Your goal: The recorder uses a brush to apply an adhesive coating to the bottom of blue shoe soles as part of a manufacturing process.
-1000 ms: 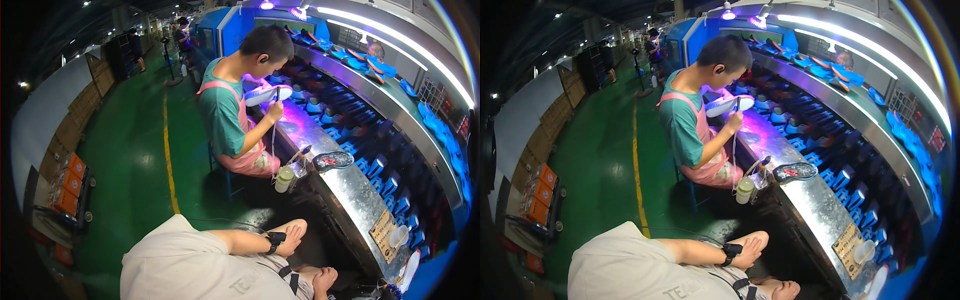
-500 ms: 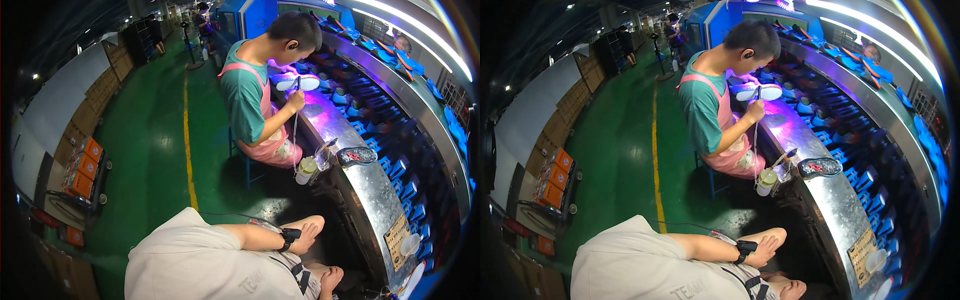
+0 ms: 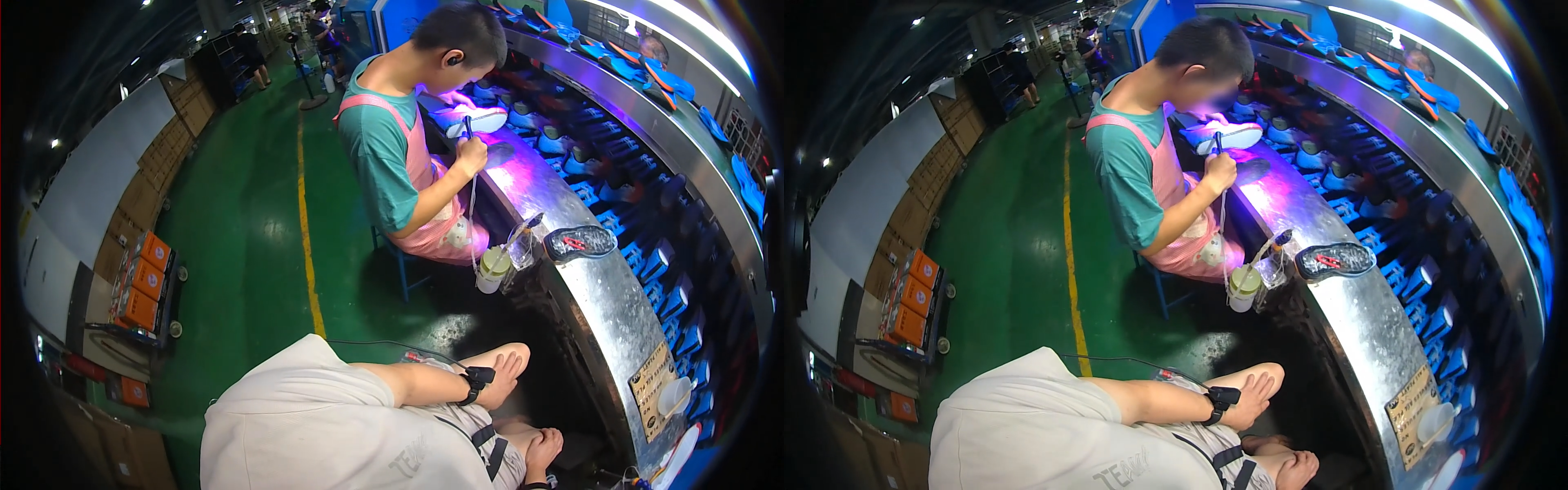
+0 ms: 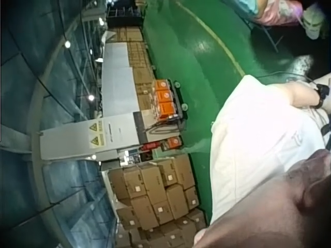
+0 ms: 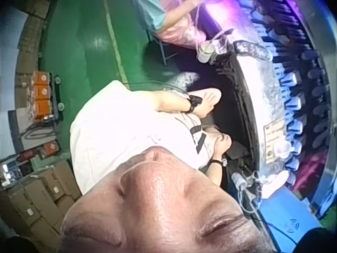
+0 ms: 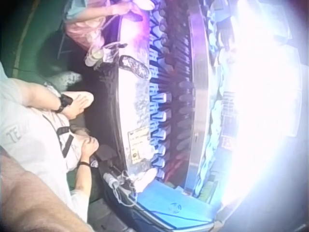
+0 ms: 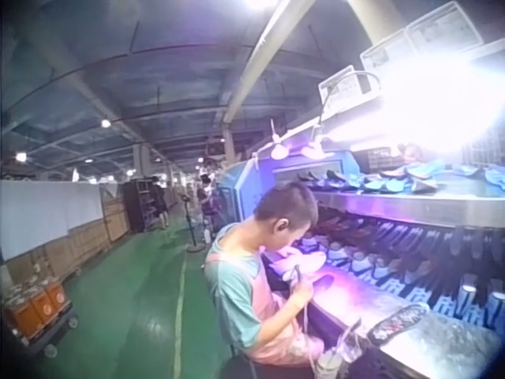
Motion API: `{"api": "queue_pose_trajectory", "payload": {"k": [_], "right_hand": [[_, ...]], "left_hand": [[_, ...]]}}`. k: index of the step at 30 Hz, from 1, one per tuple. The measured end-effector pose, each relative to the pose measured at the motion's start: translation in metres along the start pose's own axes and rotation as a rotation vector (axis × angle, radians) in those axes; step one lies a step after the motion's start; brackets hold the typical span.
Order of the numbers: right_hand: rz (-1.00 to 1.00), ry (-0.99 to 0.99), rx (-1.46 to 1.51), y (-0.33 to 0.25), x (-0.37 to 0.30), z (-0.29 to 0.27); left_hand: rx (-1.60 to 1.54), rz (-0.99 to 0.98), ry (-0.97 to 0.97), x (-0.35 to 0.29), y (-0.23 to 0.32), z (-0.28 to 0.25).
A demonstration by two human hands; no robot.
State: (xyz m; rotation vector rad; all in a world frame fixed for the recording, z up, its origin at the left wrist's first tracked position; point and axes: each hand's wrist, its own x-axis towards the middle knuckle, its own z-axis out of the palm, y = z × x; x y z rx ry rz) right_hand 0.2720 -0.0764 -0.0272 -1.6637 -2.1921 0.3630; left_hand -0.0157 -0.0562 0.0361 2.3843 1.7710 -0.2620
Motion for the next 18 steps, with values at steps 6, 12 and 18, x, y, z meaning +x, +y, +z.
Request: {"api": "queue_pose_trajectory", "payload": {"k": [6, 12, 18], "right_hand": [[0.008, 0.058, -0.045, -0.009, -0.006, -0.008], [-0.003, 0.121, -0.081, -0.012, -0.016, -0.009], [-0.068, 0.164, -0.141, -0.026, -0.005, -0.025]], "left_hand": [[0.051, 0.009, 0.083, 0.002, 0.004, 0.02], [0.018, 0.021, 0.056, -0.012, 0.005, 0.011], [-0.241, 0.028, 0.087, -0.01, -0.007, 0.008]]}}
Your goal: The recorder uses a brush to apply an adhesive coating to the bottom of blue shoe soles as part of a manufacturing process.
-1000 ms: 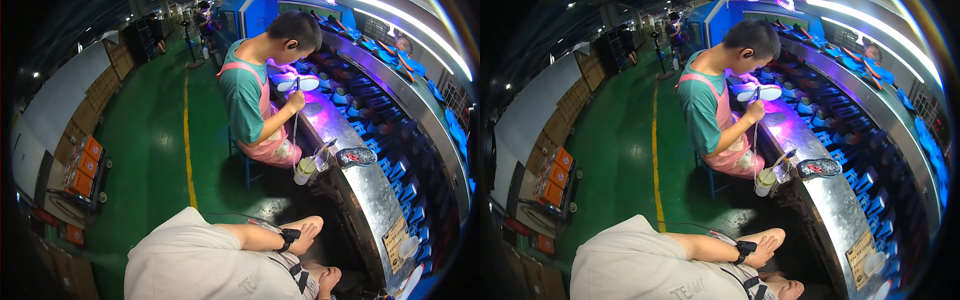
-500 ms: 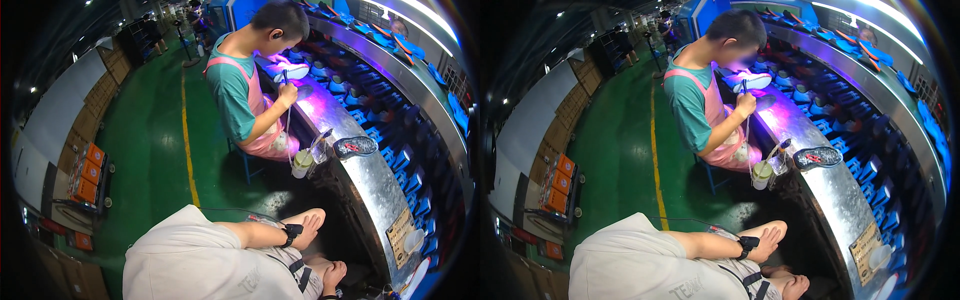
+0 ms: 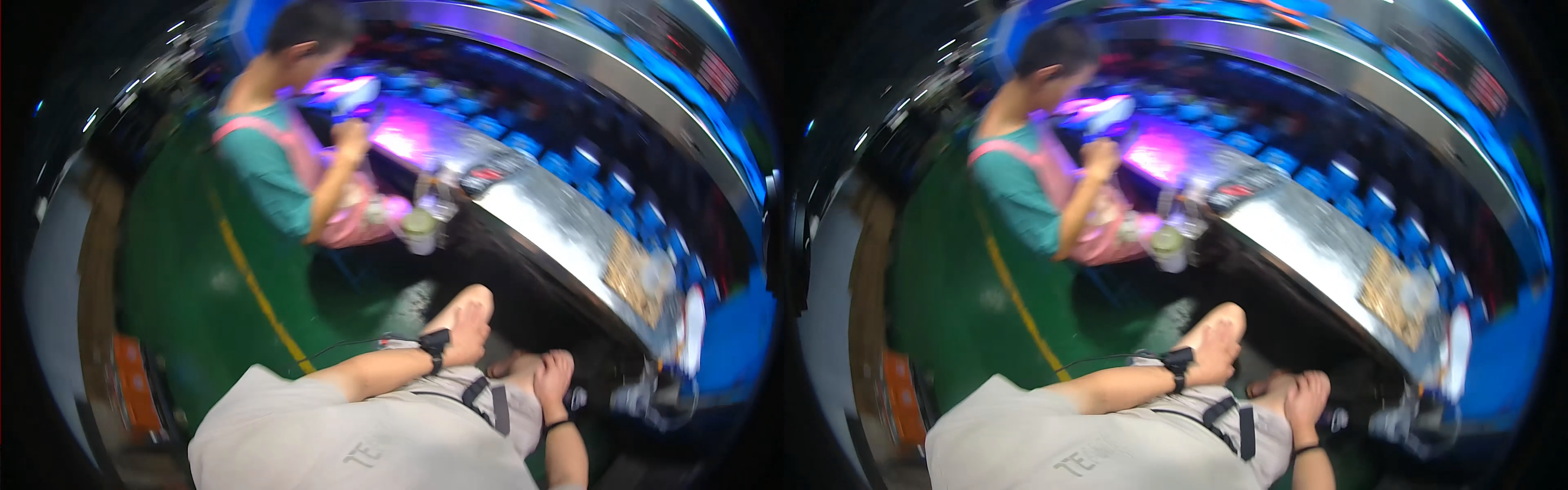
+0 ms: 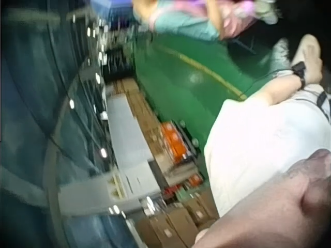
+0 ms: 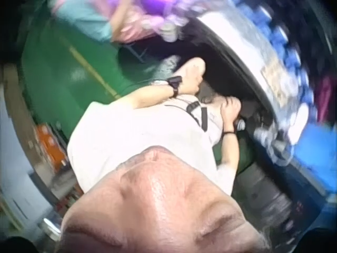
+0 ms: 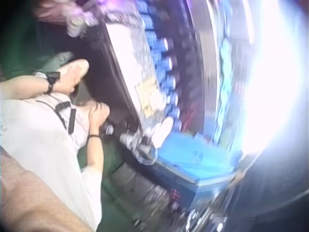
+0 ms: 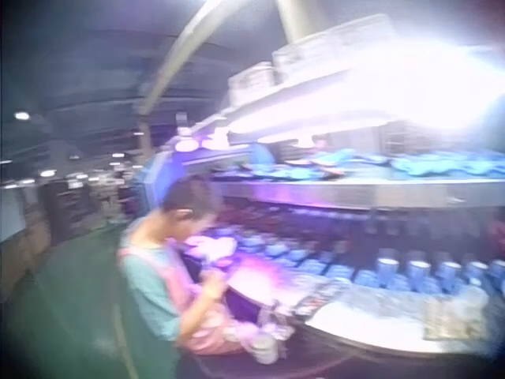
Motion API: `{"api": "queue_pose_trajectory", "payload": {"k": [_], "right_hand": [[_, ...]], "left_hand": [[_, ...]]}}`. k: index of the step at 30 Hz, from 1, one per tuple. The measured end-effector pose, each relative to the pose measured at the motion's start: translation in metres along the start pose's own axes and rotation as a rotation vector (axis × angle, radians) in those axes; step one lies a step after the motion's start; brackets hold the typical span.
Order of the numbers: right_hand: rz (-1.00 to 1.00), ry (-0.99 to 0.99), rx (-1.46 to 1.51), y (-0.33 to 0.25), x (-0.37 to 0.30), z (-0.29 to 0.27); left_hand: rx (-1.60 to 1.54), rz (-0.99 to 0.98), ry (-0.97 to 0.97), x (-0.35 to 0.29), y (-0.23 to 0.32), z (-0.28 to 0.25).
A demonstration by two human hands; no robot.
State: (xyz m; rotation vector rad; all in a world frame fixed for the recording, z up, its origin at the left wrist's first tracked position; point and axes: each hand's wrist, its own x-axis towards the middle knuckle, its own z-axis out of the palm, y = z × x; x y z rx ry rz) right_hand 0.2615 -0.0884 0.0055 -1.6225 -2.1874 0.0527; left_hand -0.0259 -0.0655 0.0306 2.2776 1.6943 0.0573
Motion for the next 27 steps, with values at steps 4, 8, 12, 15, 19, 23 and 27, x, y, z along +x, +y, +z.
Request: {"api": "queue_pose_trajectory", "payload": {"k": [4, 8, 12, 15, 19, 23, 27], "right_hand": [[0.102, -0.034, 0.1, 0.003, 0.005, -0.009], [0.283, 0.009, 0.33, 0.018, -0.004, -0.029], [0.38, 0.273, 0.377, 0.034, 0.016, -0.091], [0.345, 0.365, 0.287, 0.065, 0.044, -0.145], [0.209, 0.485, -0.05, 0.103, 0.101, -0.194], [0.151, 0.351, -0.16, 0.138, 0.154, -0.205], [0.059, 0.269, -0.262, 0.164, 0.187, -0.194]], "left_hand": [[0.162, 0.009, -0.04, 0.004, -0.011, 0.01], [0.177, 0.086, 0.01, 0.012, -0.007, 0.003], [0.198, 0.085, -0.075, 0.024, 0.004, -0.003], [0.243, 0.088, -0.103, 0.035, 0.013, 0.001], [0.271, 0.085, -0.165, 0.047, 0.019, -0.001], [0.283, 0.132, -0.047, 0.052, 0.013, 0.008], [0.357, 0.063, -0.197, 0.06, 0.019, 0.008]]}}
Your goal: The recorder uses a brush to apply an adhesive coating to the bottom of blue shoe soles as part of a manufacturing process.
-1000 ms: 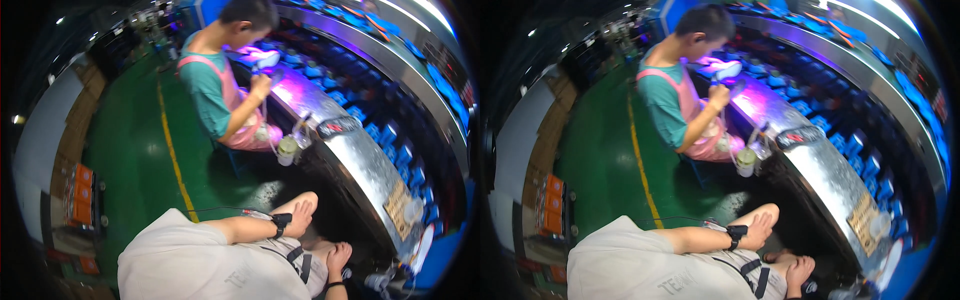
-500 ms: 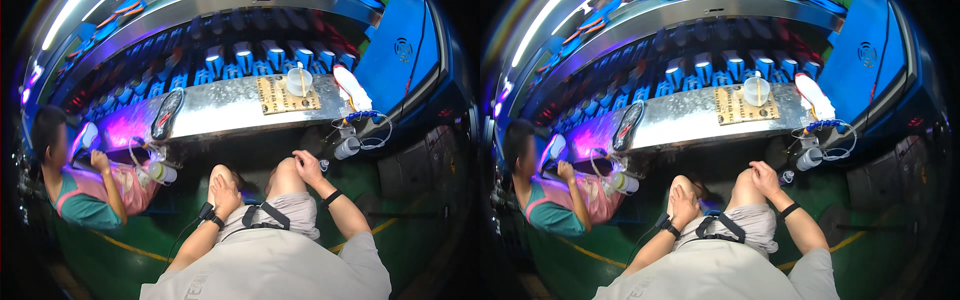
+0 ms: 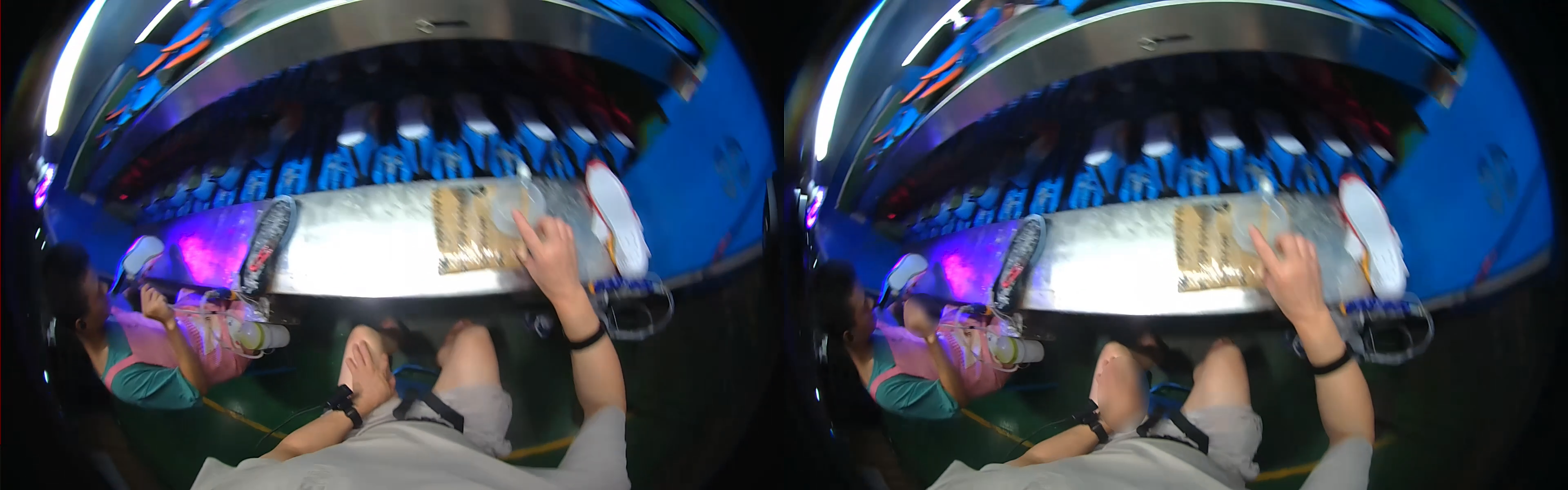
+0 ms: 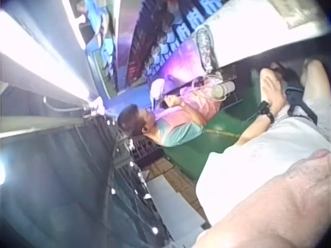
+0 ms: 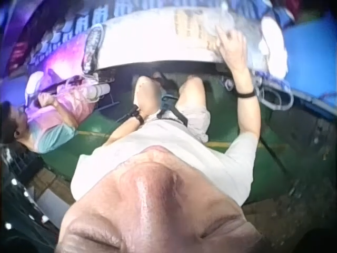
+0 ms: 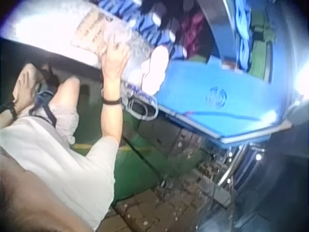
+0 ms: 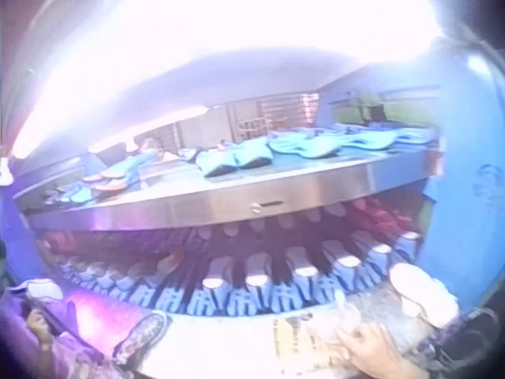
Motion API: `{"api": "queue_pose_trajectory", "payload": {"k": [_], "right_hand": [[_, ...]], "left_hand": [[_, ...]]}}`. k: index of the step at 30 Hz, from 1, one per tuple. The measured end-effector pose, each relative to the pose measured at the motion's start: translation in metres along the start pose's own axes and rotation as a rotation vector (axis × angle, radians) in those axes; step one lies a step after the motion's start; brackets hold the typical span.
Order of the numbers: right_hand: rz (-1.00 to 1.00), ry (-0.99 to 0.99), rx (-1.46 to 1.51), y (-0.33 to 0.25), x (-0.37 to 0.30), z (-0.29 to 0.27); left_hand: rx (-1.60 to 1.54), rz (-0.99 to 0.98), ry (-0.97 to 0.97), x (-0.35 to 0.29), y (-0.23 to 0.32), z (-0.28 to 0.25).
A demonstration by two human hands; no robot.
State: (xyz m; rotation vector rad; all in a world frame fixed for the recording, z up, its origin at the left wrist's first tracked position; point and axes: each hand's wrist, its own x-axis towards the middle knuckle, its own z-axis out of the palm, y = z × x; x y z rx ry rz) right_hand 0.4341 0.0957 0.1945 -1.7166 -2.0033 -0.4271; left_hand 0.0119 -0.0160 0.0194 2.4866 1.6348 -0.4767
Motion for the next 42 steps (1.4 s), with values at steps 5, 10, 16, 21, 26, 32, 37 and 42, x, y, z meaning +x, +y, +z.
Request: {"api": "queue_pose_trajectory", "payload": {"k": [5, 10, 16, 21, 26, 32, 37, 42], "right_hand": [[-0.075, -0.065, 0.088, 0.008, 0.015, 0.001], [-0.061, -0.059, 0.132, 0.015, 0.043, -0.029], [0.257, 0.096, 0.453, -0.003, 0.071, -0.077], [0.584, 0.178, 0.63, -0.019, 0.071, -0.115], [1.058, 0.164, 0.972, -0.014, 0.05, -0.148], [1.205, 0.43, 1.208, -0.026, 0.036, -0.175], [1.253, 0.448, 1.274, -0.031, 0.026, -0.181], [1.316, 0.375, 1.344, -0.03, 0.06, -0.159]], "left_hand": [[0.015, 0.015, -0.124, 0.007, 0.002, -0.011], [-0.366, 0.084, -0.272, 0.031, -0.031, -0.097], [-0.811, 0.273, 0.153, 0.071, -0.118, -0.407], [-0.429, 0.061, 1.262, 0.17, -0.247, -0.591], [0.334, -0.092, 1.265, 0.24, -0.376, -0.632], [-0.541, 0.193, 1.138, 0.251, -0.373, -0.627], [-1.24, 0.378, 0.839, 0.256, -0.371, -0.622], [-1.87, 0.436, 0.432, 0.258, -0.364, -0.621]]}}
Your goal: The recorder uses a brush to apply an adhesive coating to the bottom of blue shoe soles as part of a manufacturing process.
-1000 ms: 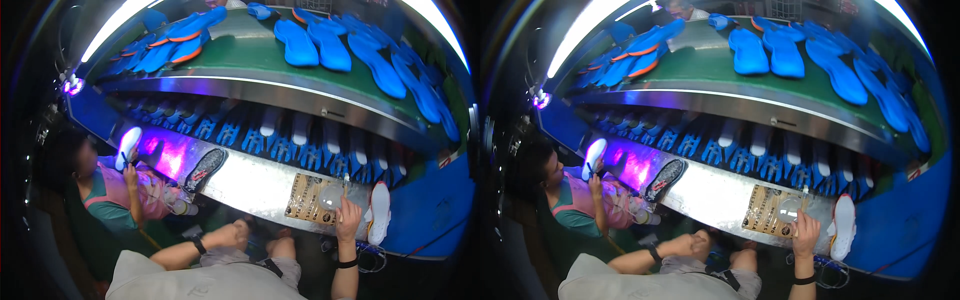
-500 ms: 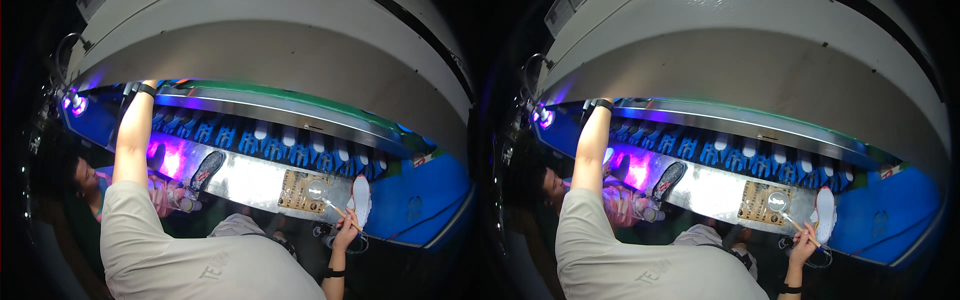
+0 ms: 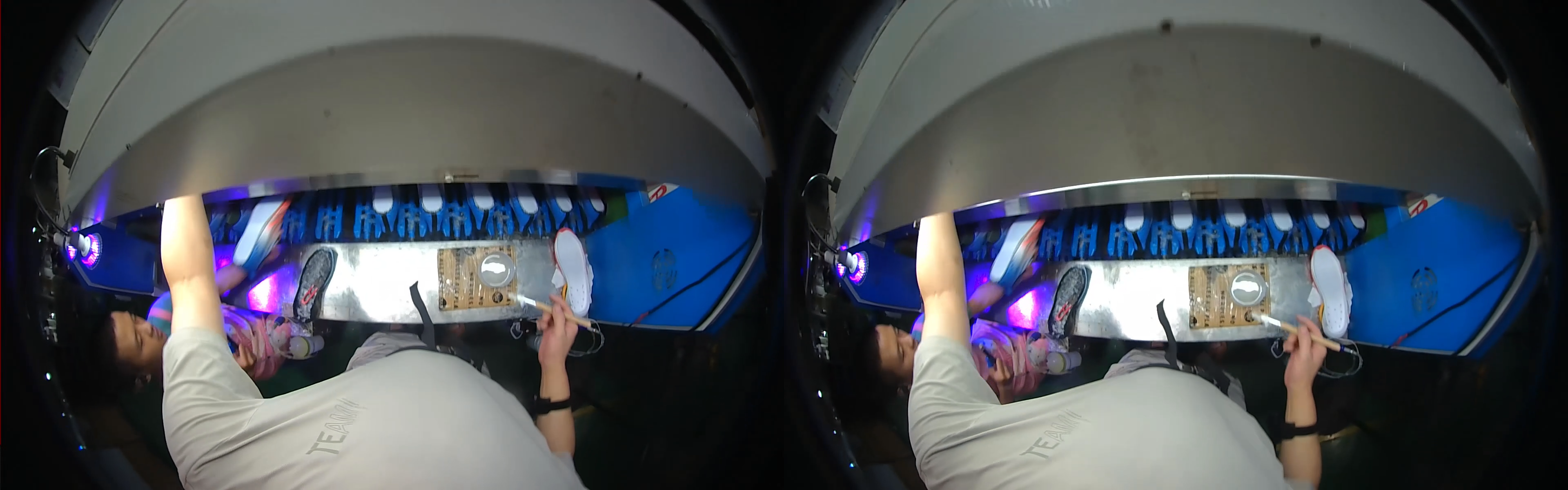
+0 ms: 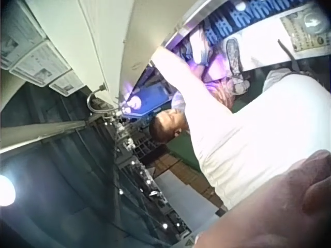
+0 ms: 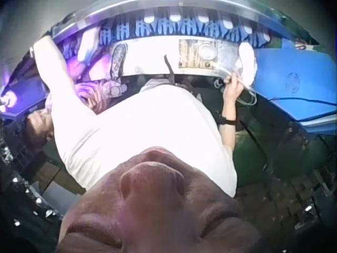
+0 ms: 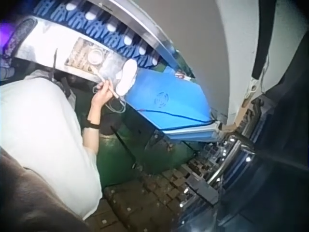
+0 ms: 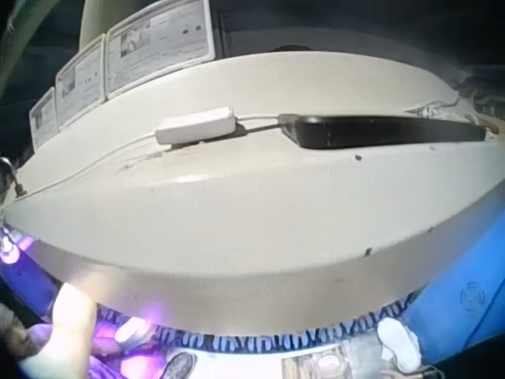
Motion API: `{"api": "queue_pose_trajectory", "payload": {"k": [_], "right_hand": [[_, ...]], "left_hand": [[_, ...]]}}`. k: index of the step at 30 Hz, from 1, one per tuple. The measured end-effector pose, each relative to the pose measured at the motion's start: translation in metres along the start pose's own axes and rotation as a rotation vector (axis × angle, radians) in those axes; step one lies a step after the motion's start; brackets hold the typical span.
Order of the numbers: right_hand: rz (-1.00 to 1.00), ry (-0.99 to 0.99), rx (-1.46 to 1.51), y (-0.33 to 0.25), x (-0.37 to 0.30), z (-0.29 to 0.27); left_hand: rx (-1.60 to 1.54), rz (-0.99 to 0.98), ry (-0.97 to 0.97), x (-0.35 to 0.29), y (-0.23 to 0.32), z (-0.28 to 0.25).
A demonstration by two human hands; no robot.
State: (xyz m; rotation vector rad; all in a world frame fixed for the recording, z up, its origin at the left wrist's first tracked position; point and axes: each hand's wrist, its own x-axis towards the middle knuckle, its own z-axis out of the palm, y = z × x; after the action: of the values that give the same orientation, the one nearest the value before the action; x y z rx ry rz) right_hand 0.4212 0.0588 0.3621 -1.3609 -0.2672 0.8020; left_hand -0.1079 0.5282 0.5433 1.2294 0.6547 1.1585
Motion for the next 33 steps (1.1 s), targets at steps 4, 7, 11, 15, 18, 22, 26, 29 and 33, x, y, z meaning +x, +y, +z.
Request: {"api": "queue_pose_trajectory", "payload": {"k": [4, 7, 11, 15, 18, 22, 26, 29, 33], "right_hand": [[0.094, -0.166, 0.003, -0.007, 0.031, 0.034], [0.136, -0.227, 0.031, -0.014, 0.05, 0.049], [0.101, -0.354, 0.036, -0.012, 0.064, 0.051], [0.05, -0.407, -0.102, -0.002, 0.071, 0.034], [0.077, -0.325, -0.092, -0.009, 0.062, 0.041], [0.026, -0.296, -0.215, -0.002, 0.077, 0.038], [-0.038, -0.27, -0.434, -0.002, 0.089, 0.037], [-0.048, -0.269, -0.573, 0.011, 0.107, 0.029], [-0.081, -0.26, -0.67, 0.041, 0.122, 0.027]], "left_hand": [[-0.477, -0.227, 0.014, -0.001, 0.0, 0.012], [-0.266, -0.228, 0.337, -0.045, -0.018, 0.128], [-0.467, -0.353, 0.251, -0.121, -0.057, 0.182], [-0.568, -0.264, 0.231, -0.153, -0.068, 0.231], [-0.789, -0.434, 0.179, -0.145, -0.093, 0.243], [-0.963, -0.4, 0.094, -0.115, -0.134, 0.253], [-0.983, -0.303, -0.039, -0.102, -0.136, 0.258], [-0.975, -0.243, -0.132, -0.101, -0.136, 0.257], [-0.702, -0.163, -0.067, -0.127, -0.13, 0.271]]}}
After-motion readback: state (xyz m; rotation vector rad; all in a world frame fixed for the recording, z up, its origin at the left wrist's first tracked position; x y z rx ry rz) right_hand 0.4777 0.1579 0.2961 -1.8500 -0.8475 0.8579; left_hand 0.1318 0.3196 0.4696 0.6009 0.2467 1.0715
